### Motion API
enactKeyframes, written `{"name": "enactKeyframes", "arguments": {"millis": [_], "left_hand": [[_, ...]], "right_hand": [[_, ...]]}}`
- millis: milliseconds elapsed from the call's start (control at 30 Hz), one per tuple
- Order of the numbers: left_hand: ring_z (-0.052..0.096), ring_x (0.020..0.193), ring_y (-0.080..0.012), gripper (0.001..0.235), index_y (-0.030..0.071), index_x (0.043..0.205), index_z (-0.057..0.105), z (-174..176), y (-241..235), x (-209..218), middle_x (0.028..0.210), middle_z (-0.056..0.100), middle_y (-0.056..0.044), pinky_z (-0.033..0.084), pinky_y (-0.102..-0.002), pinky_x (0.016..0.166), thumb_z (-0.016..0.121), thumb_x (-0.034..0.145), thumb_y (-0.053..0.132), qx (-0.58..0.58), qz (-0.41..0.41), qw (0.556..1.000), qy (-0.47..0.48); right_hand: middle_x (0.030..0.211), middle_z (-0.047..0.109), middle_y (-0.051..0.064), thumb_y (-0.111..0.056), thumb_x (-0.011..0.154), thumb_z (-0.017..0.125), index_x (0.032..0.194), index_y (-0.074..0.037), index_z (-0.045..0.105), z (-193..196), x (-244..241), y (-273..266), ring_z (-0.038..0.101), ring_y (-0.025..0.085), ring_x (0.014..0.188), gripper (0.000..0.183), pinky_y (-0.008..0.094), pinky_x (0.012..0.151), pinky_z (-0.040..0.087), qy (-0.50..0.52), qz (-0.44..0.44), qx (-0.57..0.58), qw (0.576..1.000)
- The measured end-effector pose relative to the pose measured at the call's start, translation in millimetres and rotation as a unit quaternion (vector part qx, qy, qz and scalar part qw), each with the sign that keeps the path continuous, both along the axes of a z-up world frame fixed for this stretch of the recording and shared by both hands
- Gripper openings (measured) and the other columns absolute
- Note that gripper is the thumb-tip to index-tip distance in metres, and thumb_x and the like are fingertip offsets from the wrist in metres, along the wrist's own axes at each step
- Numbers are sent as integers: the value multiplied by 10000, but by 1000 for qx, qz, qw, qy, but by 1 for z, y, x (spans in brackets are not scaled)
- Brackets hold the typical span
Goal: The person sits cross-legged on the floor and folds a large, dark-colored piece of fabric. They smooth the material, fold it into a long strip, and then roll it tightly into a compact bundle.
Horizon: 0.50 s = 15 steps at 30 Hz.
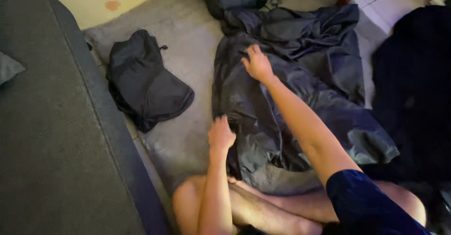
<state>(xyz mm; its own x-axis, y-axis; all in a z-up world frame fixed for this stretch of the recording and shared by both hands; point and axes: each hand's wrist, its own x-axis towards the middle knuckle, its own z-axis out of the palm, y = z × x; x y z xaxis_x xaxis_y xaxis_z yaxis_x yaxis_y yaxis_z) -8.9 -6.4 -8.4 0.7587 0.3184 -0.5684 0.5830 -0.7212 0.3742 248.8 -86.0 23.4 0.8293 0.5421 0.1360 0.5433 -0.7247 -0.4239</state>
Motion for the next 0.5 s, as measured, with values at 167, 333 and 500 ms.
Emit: {"name": "enactKeyframes", "arguments": {"millis": [167,333,500], "left_hand": [[465,1512,-404,582,38,1612,491,37,23,76,1633,484,-246,498,-664,1131,553,1075,255,78,-75,983,-147],[461,1541,-339,673,72,1727,313,18,35,122,1706,434,-189,418,-698,1200,480,1151,379,102,-88,983,-124],[427,1587,-279,749,123,1745,301,-13,46,145,1712,466,-145,406,-729,1183,407,1150,566,120,-110,971,-175]], "right_hand": [[1456,564,184,-395,1001,742,1498,-90,530,-17,24,32,748,518,1066,621,605,929,634,63,-20,-101,993],[1259,570,142,-222,971,690,1247,-108,647,-29,18,30,770,527,863,302,591,802,658,6,10,-87,996],[1328,563,86,-265,1045,656,1307,-162,621,-37,17,24,679,390,1196,284,505,921,635,-28,42,-46,998]]}}
